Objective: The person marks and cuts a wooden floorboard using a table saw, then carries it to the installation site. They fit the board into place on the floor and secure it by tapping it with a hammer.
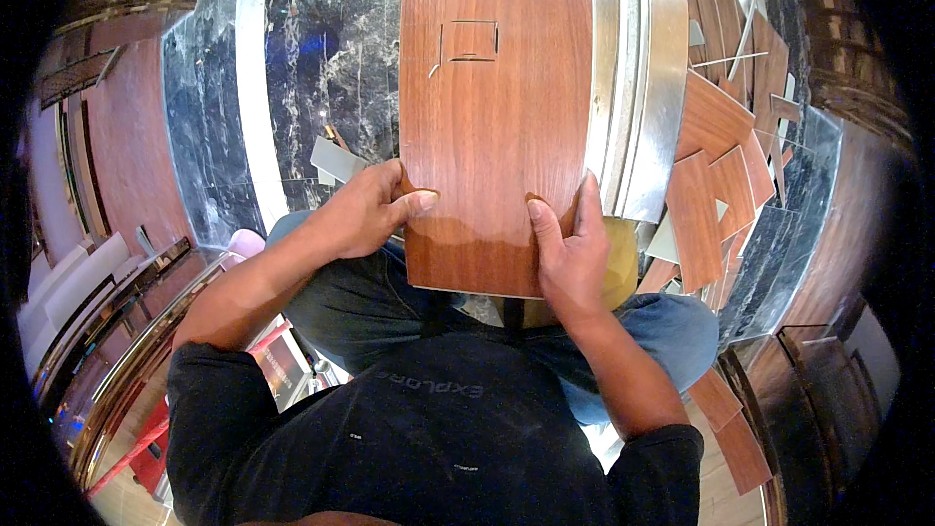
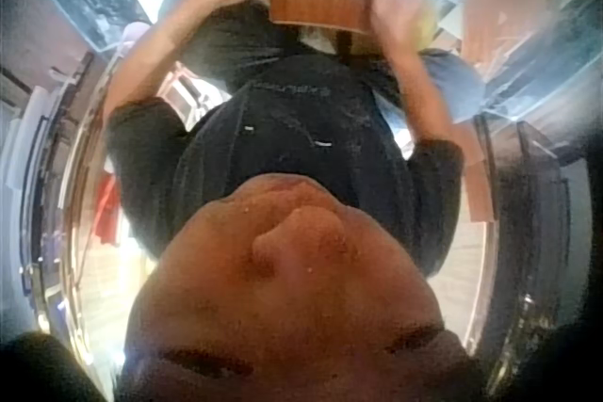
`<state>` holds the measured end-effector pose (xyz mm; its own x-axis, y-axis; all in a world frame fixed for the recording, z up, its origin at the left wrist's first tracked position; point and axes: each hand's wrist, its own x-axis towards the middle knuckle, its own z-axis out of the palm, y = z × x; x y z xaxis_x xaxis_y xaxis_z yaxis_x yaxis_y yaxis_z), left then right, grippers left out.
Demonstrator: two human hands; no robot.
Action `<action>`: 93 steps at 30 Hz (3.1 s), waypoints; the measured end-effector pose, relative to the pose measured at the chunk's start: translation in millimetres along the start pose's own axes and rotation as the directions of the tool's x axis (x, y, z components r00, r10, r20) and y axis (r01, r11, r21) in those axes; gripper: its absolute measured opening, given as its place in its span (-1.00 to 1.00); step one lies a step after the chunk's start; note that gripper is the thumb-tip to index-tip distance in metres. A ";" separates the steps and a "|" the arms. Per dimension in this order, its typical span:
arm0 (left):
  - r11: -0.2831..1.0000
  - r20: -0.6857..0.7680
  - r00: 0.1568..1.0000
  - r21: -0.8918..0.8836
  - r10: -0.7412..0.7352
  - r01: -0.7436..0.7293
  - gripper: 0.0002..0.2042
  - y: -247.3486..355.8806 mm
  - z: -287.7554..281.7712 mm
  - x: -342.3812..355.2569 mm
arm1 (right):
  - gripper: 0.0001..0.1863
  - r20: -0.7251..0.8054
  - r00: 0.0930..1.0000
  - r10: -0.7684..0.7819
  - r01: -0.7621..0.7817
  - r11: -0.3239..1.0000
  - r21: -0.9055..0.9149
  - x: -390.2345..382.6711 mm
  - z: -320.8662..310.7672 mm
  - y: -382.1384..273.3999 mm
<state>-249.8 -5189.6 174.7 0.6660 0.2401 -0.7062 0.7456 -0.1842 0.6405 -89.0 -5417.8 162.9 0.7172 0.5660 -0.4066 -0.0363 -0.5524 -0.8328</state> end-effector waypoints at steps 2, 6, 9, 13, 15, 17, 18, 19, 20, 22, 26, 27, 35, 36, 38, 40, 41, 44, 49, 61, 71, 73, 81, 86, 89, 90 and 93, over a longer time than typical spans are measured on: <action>1.000 0.009 1.000 0.003 -0.007 0.007 -0.54 2.8 -0.3 0.5 | -0.23 0.002 1.000 0.008 -0.008 1.000 -0.013 -0.7 -1.4 -3.0; 1.000 0.014 1.000 0.010 -0.024 0.024 -0.55 4.5 -1.0 0.8 | -0.23 -0.001 1.000 -0.015 0.015 1.000 0.000 -1.3 -1.6 -1.1; 0.999 0.019 0.999 -0.001 -0.039 0.039 -0.56 5.9 -1.3 -0.7 | -0.23 0.011 1.000 -0.013 0.012 1.000 0.014 -0.9 -2.1 -3.4; 1.000 0.013 1.000 -0.022 -0.020 0.020 -0.56 5.9 -1.5 -1.7 | -0.22 -0.009 1.000 -0.017 0.018 1.000 0.011 -1.4 -1.5 5.8; 0.997 0.031 0.999 -0.060 -0.044 0.045 -0.59 6.4 -1.0 -1.3 | -0.21 -0.043 0.998 -0.055 0.057 0.998 0.040 -1.3 -0.1 14.9; 0.989 0.051 0.998 -0.138 -0.048 0.054 -0.61 7.9 -1.5 -2.0 | -0.22 -0.050 0.996 -0.068 0.073 0.993 0.095 -1.5 -0.5 14.4; 0.979 0.062 0.997 -0.197 -0.038 0.049 -0.61 10.2 -2.9 -3.4 | -0.24 -0.042 0.997 -0.063 0.068 0.988 0.136 -2.2 -2.5 10.1; 0.965 0.067 0.997 -0.257 -0.030 0.046 -0.62 13.9 -4.8 -5.5 | -0.26 -0.029 0.998 -0.062 0.066 0.982 0.177 -1.7 -5.7 4.4; 0.964 0.080 0.996 -0.262 -0.033 0.053 -0.61 18.8 -7.8 -7.5 | -0.28 0.012 1.000 -0.024 0.020 0.975 0.220 -1.8 -10.9 -1.6; 0.960 0.109 0.993 -0.273 -0.034 0.063 -0.61 30.2 -15.6 -11.6 | -0.32 0.093 0.995 0.048 -0.074 0.953 0.295 -4.4 -24.5 -18.1; 0.869 0.026 0.999 -0.495 0.025 -0.009 -0.62 43.1 -14.8 -26.5 | -0.36 0.178 0.984 0.017 -0.086 0.918 0.387 -12.4 -37.9 -45.5; 0.824 -0.015 0.999 -0.565 0.046 -0.047 -0.62 45.0 -12.2 -29.4 | -0.37 0.192 0.981 -0.015 -0.052 0.939 0.340 -12.5 -42.0 -49.6; 0.471 0.045 0.991 -0.882 0.123 -0.018 -0.49 69.3 22.5 -43.4 | -0.44 0.245 0.962 0.118 -0.226 0.849 0.478 -35.8 -76.9 -53.7; 0.435 0.078 0.982 -0.900 0.170 -0.004 -0.49 75.5 25.8 -40.5 | -0.48 0.238 0.957 0.165 -0.277 0.767 0.580 -32.0 -87.8 -52.2; 0.376 0.091 0.962 -0.927 0.257 -0.013 -0.51 90.5 37.8 -41.1 | -0.54 0.224 0.949 0.223 -0.314 0.583 0.749 -20.7 -113.4 -56.6; 0.339 0.084 0.951 -0.940 0.299 -0.024 -0.54 109.7 55.8 -46.2 | -0.62 -0.030 0.997 -0.070 0.076 0.872 0.484 4.6 -139.9 -47.4; 0.394 0.068 0.957 -0.917 0.281 -0.051 -0.58 114.4 72.5 -43.0 | -0.62 -0.166 0.948 -0.273 0.306 0.925 0.224 13.9 -149.6 -57.8; 0.541 0.079 0.913 -0.824 0.400 -0.166 -0.47 122.4 99.3 -38.1 | -0.67 0.148 0.599 -0.787 0.769 0.513 -0.381 39.4 -181.5 -125.3; 0.522 0.093 0.874 -0.830 0.476 -0.197 -0.51 140.9 106.4 -39.5 | -0.73 0.325 0.454 -0.829 0.848 0.291 -0.443 81.0 -218.7 -222.1; 0.418 -0.009 0.882 -0.878 0.471 -0.232 -0.56 141.2 122.6 -42.5 | -0.78 0.149 0.536 -0.831 0.817 0.466 -0.340 93.8 -204.4 -189.4; 0.456 0.041 0.883 -0.867 0.468 -0.202 -0.56 136.9 122.3 -36.5 | -0.69 0.541 0.786 -0.300 0.587 0.635 -0.502 61.5 -118.9 -163.2; 0.476 0.029 0.888 -0.852 0.459 -0.218 -0.55 135.2 123.2 -35.9 | -0.60 0.604 0.778 -0.172 0.559 0.627 -0.542 60.8 -121.6 -175.1; 0.415 0.017 0.886 -0.888 0.463 -0.199 -0.59 138.0 127.1 -36.3 | -0.54 0.647 0.738 -0.193 0.582 0.667 -0.465 73.0 -122.1 -151.7; 0.455 0.062 0.874 -0.871 0.482 -0.188 -0.54 133.4 127.8 -31.4 | -0.62 0.467 0.879 -0.099 0.424 0.612 -0.668 70.2 -123.8 -165.9; 0.453 0.070 0.876 -0.874 0.477 -0.177 -0.55 132.6 127.9 -30.3 | -0.73 0.500 0.852 -0.153 0.466 0.656 -0.594 72.8 -123.2 -168.4; 0.458 0.078 0.879 -0.873 0.471 -0.168 -0.56 133.7 126.6 -31.1 | -0.75 0.535 0.800 -0.272 0.565 0.640 -0.520 76.4 -119.9 -155.2; 0.486 0.101 0.882 -0.860 0.460 -0.155 -0.57 134.9 123.7 -30.6 | -0.76 0.600 0.729 -0.331 0.651 0.605 -0.458 84.2 -112.0 -144.4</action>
<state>-166.7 -5339.7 245.4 0.9330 0.0306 -0.3585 0.2388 0.6927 0.6805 54.6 -5358.9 291.0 0.1172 0.9621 -0.2460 0.7637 -0.2457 -0.5970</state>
